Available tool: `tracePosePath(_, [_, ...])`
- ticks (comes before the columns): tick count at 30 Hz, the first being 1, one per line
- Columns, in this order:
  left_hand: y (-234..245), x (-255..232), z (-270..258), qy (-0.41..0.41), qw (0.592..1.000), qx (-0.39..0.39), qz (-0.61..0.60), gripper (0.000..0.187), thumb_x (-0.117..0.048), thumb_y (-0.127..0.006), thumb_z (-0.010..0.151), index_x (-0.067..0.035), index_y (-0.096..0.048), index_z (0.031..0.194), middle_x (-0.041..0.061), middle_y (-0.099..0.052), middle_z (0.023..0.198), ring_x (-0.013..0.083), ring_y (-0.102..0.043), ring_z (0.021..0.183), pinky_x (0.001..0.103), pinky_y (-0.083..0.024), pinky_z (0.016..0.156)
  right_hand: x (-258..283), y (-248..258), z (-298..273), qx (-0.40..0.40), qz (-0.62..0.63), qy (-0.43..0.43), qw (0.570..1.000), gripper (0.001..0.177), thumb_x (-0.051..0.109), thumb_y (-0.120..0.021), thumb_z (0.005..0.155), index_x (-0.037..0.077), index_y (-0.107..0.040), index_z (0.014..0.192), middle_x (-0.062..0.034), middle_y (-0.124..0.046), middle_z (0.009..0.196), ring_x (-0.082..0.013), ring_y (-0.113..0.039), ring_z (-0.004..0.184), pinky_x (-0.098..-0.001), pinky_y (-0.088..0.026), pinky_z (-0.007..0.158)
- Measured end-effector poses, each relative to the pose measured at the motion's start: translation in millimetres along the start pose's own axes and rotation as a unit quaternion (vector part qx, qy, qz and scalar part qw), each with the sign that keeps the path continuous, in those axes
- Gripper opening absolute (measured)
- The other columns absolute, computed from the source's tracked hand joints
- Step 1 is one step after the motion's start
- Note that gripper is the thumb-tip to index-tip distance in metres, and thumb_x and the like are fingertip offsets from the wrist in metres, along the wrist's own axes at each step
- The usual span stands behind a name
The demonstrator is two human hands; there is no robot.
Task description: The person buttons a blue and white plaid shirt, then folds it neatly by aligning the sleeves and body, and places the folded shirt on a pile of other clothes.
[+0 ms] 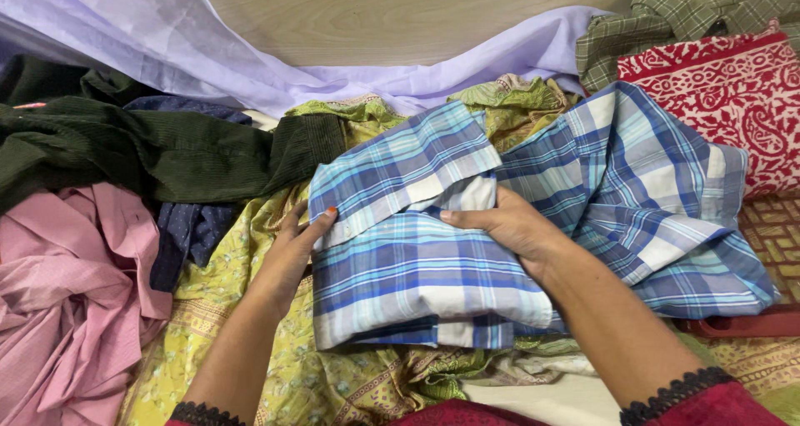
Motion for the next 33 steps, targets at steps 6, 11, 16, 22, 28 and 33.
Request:
tracePosePath(6, [-43.1,-7.1,10.6,-0.142,0.966,-0.028,0.213,0.106,-0.063,-0.067,0.076,-0.027,-0.018,0.163,0.022,-0.019,0.165,0.0417,-0.045,0.139,0.049,-0.045,0.110,-15.5,61.5,-16.9,-0.105,-0.060,-0.053,0.991,0.050,0.015,-0.084,0.072,0.002,-0.069,0.118,-0.0112,-0.078,0.105,-0.0217,-0.073,0.094,-0.0356,-0.057,0.086])
tracePosePath(11, [-72.5,5.0,3.7,-0.252,0.869,-0.102,0.414,0.089,-0.063,-0.063,0.090,-0.023,-0.028,0.161,0.027,-0.021,0.163,0.0480,-0.030,0.146,0.057,-0.033,0.113,-47.6,80.1,-8.1,-0.143,-0.205,0.010,0.968,0.063,0.018,-0.087,0.070,0.002,-0.064,0.126,-0.0105,-0.076,0.118,-0.0235,-0.070,0.109,-0.0355,-0.052,0.097])
tracePosePath(16, [-73.8,8.7,-0.9,-0.286,0.856,-0.127,0.412,0.085,-0.058,-0.064,0.091,-0.018,-0.031,0.159,0.028,-0.027,0.161,0.0469,-0.032,0.145,0.057,-0.032,0.112,-40.7,75.0,-11.5,-0.207,-0.389,0.024,0.897,0.084,0.028,-0.091,0.068,0.000,-0.052,0.137,-0.0195,-0.072,0.124,-0.0324,-0.069,0.116,-0.0395,-0.051,0.101])
tracePosePath(22, [-50.6,8.8,-10.1,-0.223,0.917,-0.156,0.293,0.096,-0.053,-0.073,0.081,-0.006,-0.034,0.156,0.024,-0.044,0.148,0.0424,-0.046,0.134,0.049,-0.041,0.110,1.1,50.0,-43.2,-0.306,-0.584,0.083,0.747,0.125,0.043,-0.090,0.065,0.009,-0.017,0.161,-0.0223,-0.036,0.154,-0.0415,-0.039,0.140,-0.0539,-0.043,0.108])
tracePosePath(28, [-25.0,21.3,-8.1,-0.052,0.960,-0.105,0.255,0.086,-0.054,-0.078,0.080,-0.003,-0.054,0.144,0.023,-0.070,0.121,0.0325,-0.069,0.108,0.043,-0.054,0.097,-12.2,22.4,-40.3,-0.265,-0.631,0.250,0.685,0.086,0.065,-0.053,0.095,0.022,-0.022,0.162,-0.0175,-0.017,0.167,-0.0406,-0.009,0.154,-0.0655,-0.016,0.116])
tracePosePath(33, [-21.1,19.0,-4.9,0.047,0.992,0.004,0.116,0.076,-0.045,-0.080,0.077,0.000,-0.062,0.136,0.015,-0.078,0.114,0.0246,-0.074,0.097,0.040,-0.056,0.090,-61.6,23.6,-22.1,-0.146,-0.655,0.104,0.734,0.081,0.072,-0.039,0.095,0.027,-0.021,0.160,-0.0080,-0.009,0.168,-0.0309,-0.001,0.155,-0.0617,-0.003,0.119])
Point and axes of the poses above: each hand's wrist, its own z-axis towards the middle knuckle, its own y-axis out of the back of the hand, x = y × z, the point moved 6 cm from there along z, towards the middle knuckle
